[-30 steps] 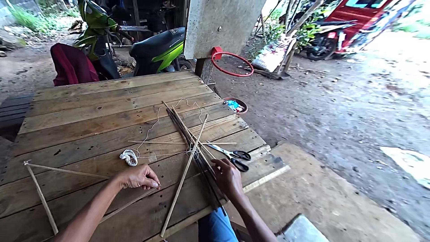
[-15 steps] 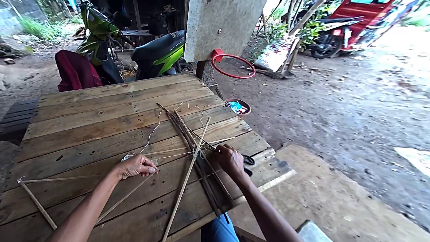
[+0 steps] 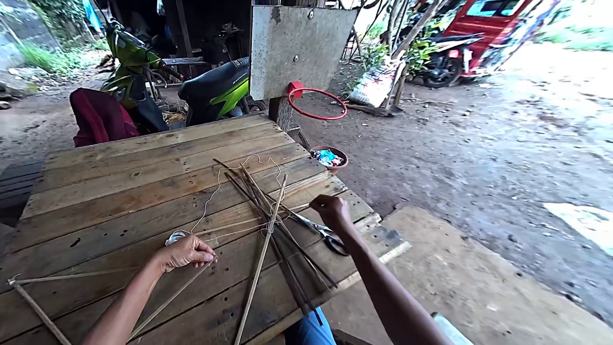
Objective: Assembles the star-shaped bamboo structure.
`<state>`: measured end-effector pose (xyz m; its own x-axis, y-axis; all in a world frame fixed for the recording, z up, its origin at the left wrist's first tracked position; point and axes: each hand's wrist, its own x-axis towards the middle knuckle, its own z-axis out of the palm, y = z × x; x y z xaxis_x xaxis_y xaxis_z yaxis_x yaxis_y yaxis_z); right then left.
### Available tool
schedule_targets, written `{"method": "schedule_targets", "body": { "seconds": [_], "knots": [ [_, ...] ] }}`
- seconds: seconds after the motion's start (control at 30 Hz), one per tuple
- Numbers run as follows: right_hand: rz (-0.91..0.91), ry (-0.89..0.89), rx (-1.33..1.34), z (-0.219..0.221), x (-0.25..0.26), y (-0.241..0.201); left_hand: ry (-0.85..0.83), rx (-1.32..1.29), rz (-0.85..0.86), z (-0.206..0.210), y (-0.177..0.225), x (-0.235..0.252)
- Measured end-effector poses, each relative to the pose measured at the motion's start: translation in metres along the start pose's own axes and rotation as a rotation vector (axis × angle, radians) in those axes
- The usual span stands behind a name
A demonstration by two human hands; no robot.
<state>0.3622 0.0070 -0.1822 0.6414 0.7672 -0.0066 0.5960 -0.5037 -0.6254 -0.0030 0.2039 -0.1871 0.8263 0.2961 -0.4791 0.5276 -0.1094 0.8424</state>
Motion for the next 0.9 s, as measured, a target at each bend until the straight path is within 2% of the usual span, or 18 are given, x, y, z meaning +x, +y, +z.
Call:
{"method": "schedule_targets", "body": {
  "seconds": [0.13, 0.33, 0.47, 0.53, 0.67, 0.77, 0.9],
  "knots": [
    [0.005, -0.017, -0.082, -0.009, -0.001, -0.017, 0.004, 0.038, 0.004, 0.006, -0.004, 0.001],
    [-0.433, -0.259, -0.104, 0.049, -0.009, -0.048, 0.002, 0.086, 0.000, 0.011, -0.005, -0.001],
    [-0.546, -0.455, -0.269, 0.064, 0.012, -0.087, 0.033, 0.102, -0.011, 0.018, -0.004, -0.007],
    [-0.493, -0.455, -0.149, 0.047, 0.028, -0.110, 0.045, 0.116, -0.020, 0.020, -0.006, -0.008],
    [-0.438, -0.325, 0.303, 0.003, 0.050, -0.152, 0.051, 0.141, -0.006, 0.022, -0.010, -0.005],
    [-0.530, -0.220, 0.224, -0.044, 0.047, -0.196, 0.054, 0.124, 0.006, 0.021, -0.010, -0.005],
    [-0.783, -0.090, 0.012, -0.080, 0.032, -0.258, 0.053, 0.098, 0.020, 0.021, -0.010, -0.004]
  ]
}}
